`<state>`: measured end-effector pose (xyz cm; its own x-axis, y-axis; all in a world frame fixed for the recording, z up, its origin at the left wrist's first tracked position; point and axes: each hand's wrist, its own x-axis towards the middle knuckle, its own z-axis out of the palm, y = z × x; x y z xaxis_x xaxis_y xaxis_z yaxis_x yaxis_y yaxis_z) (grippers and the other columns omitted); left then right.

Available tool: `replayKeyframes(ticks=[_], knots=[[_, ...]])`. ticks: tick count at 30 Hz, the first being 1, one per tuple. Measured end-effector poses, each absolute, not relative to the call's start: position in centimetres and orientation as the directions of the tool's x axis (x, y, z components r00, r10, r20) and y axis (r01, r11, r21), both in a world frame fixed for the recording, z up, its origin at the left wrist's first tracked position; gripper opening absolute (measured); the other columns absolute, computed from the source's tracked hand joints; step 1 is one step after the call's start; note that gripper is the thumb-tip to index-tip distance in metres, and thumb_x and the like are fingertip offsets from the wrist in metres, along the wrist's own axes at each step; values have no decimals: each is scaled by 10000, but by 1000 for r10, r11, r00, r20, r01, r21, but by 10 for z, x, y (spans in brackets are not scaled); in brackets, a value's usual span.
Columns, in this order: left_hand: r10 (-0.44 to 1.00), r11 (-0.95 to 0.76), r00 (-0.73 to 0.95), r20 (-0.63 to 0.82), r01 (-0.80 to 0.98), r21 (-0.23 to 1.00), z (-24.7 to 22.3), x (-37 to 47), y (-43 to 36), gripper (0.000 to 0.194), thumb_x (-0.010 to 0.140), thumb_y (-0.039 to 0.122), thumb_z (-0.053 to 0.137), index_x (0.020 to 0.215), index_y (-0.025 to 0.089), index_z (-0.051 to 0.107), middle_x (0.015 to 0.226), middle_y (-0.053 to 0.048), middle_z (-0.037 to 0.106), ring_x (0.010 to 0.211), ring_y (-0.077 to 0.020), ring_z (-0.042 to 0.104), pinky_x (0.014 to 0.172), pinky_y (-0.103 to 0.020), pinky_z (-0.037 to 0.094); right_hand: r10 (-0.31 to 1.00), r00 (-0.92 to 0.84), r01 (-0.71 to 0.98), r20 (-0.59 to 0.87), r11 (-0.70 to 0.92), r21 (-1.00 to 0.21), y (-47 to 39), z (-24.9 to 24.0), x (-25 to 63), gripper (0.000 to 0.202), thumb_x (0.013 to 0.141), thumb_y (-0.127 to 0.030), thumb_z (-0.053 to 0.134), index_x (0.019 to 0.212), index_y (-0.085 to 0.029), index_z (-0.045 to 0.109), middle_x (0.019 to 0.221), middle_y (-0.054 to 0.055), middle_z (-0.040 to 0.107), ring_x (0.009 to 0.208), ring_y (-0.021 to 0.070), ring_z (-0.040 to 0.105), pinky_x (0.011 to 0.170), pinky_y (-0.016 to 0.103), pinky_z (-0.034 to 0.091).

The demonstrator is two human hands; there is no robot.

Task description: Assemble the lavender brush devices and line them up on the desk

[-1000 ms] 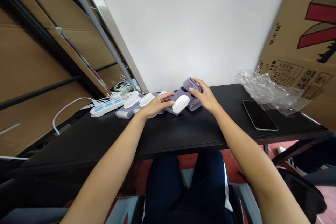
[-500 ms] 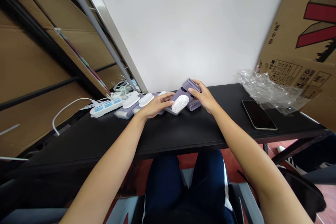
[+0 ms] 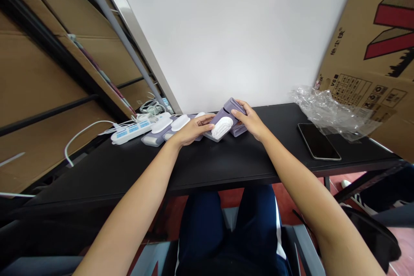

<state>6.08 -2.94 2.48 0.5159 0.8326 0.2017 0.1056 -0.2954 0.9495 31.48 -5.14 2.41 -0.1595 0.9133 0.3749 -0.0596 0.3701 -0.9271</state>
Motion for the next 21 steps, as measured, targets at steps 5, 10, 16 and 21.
replayKeyframes(ticks=[5,10,16,21], knots=[[832,-282,520,193,97,954,24,61,-29,699,775,461,831,1402,216,639,1486,-125,613,1362,-321,570,1145,-449,445,915,-166,-48,368,365,-930,-51,23,315,652,827,-595,738,1390,-323,550,1378,52,623,1076,248,662,772,365,629],[829,-280,529,183,110,954,25,61,-28,714,787,472,817,1422,215,619,1486,-127,612,1352,-316,581,1130,-441,463,915,-176,-25,363,365,-931,-51,21,315,656,838,-608,718,1409,-337,544,1418,51,597,1109,257,654,781,374,639],[828,-282,527,191,97,955,24,60,-27,687,792,450,820,1410,219,630,1476,-119,622,1360,-317,573,1143,-447,446,905,-165,56,393,406,-912,-49,19,314,676,852,-623,696,1442,-337,529,1383,49,601,1059,258,648,751,376,632],[823,-290,530,203,85,953,23,59,-27,653,796,434,819,1388,220,647,1484,-116,615,1357,-312,573,1141,-439,445,892,-185,131,412,438,-890,-46,15,315,705,889,-627,649,1506,-332,476,1457,64,545,1032,256,649,740,384,630]])
